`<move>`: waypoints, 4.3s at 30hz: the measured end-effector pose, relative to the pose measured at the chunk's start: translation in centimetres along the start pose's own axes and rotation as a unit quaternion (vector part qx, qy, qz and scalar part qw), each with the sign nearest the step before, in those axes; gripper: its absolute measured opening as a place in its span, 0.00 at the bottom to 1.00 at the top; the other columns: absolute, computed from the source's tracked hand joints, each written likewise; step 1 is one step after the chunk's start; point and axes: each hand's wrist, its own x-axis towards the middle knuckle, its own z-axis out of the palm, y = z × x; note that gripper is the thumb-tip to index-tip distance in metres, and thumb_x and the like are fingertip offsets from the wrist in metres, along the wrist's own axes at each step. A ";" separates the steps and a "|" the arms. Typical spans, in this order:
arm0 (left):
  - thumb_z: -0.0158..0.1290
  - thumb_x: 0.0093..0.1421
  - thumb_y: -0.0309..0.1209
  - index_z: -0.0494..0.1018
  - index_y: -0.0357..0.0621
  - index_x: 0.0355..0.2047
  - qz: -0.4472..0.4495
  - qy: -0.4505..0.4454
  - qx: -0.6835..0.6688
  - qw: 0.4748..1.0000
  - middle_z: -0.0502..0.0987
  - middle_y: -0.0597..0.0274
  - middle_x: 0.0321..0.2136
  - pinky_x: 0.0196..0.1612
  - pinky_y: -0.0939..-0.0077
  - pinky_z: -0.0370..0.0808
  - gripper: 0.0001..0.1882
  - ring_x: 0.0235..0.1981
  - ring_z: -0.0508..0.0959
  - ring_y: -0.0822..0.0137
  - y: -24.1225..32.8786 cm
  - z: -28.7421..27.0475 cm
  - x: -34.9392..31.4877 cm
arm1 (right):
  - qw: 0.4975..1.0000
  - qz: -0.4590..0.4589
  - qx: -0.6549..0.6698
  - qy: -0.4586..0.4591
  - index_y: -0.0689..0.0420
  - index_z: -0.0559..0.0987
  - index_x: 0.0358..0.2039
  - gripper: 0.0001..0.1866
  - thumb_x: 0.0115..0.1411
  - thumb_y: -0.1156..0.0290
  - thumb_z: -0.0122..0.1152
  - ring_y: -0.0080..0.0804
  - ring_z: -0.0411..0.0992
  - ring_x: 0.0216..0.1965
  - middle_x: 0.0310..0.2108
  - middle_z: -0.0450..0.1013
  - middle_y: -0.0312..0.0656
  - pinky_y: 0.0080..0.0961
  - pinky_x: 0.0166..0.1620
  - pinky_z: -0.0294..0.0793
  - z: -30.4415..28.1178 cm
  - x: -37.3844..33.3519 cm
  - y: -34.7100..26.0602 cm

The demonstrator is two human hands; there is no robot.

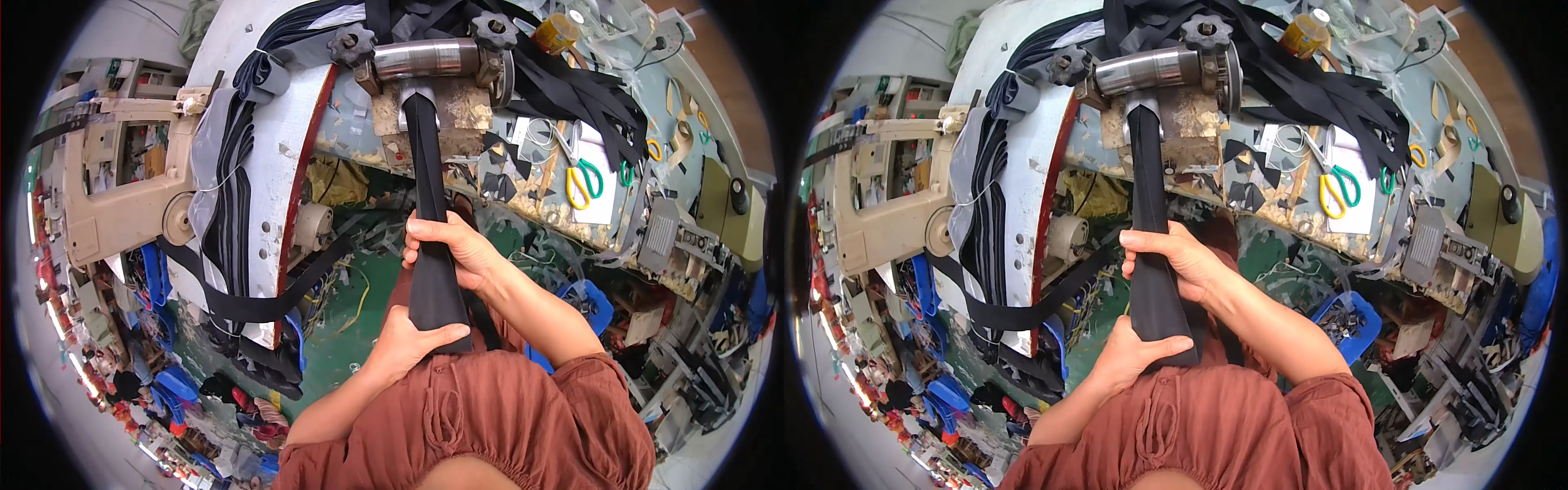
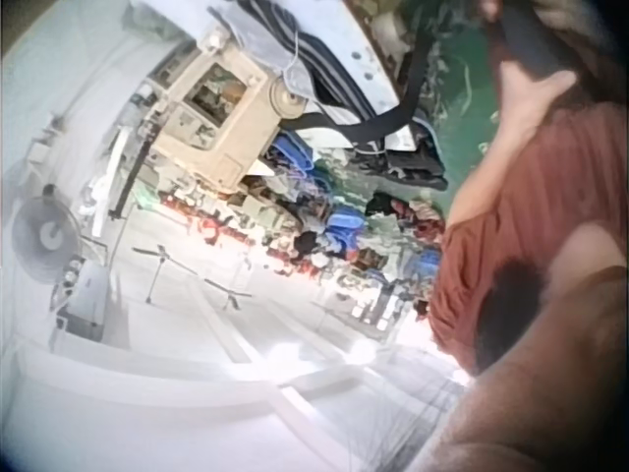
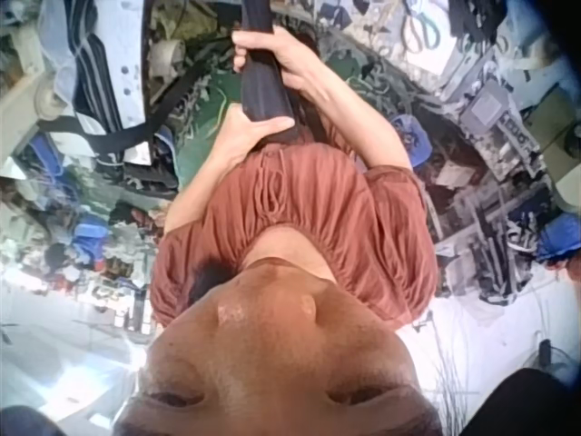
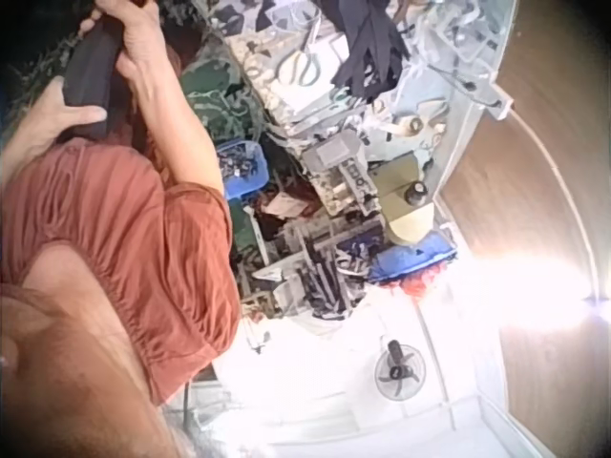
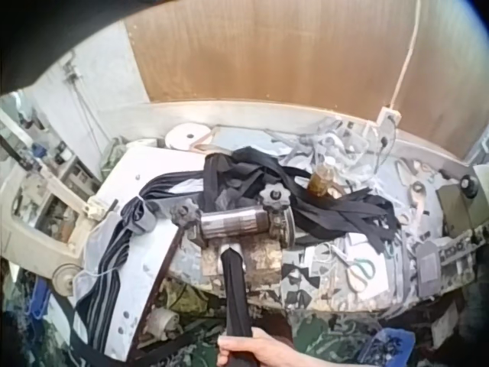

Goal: Preparing and inspecting black fabric straps for shoe manufacturing using a roller machine and scissors.

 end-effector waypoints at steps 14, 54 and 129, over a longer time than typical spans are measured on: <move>0.66 0.45 0.27 0.68 0.37 0.40 -0.024 -0.028 -0.021 0.999 0.73 0.64 0.33 0.37 0.79 0.74 0.24 0.33 0.75 0.74 -1.5 -0.3 0.4 | 1.000 0.010 0.023 0.006 0.61 0.72 0.42 0.21 0.55 0.59 0.61 0.36 0.76 0.36 0.33 0.74 0.46 0.30 0.41 0.76 0.0 -1.2 -0.5; 0.63 0.50 0.27 0.68 0.36 0.46 -0.019 -0.042 -0.053 0.998 0.75 0.62 0.39 0.44 0.77 0.73 0.23 0.39 0.74 0.73 -1.4 0.0 0.9 | 0.980 -0.053 -0.113 0.155 0.63 0.75 0.38 0.27 0.63 0.47 0.46 0.26 0.74 0.32 0.33 0.75 0.40 0.25 0.39 0.74 0.2 -2.7 -0.2; 0.61 0.54 0.34 0.76 0.36 0.30 -0.020 -0.027 -0.042 0.999 0.77 0.68 0.26 0.30 0.86 0.70 0.13 0.26 0.73 0.82 -0.2 -1.0 0.2 | 0.992 -0.029 -0.070 0.103 0.56 0.74 0.28 0.16 0.45 0.63 0.71 0.21 0.70 0.20 0.19 0.70 0.32 0.20 0.28 0.73 2.2 1.0 -1.8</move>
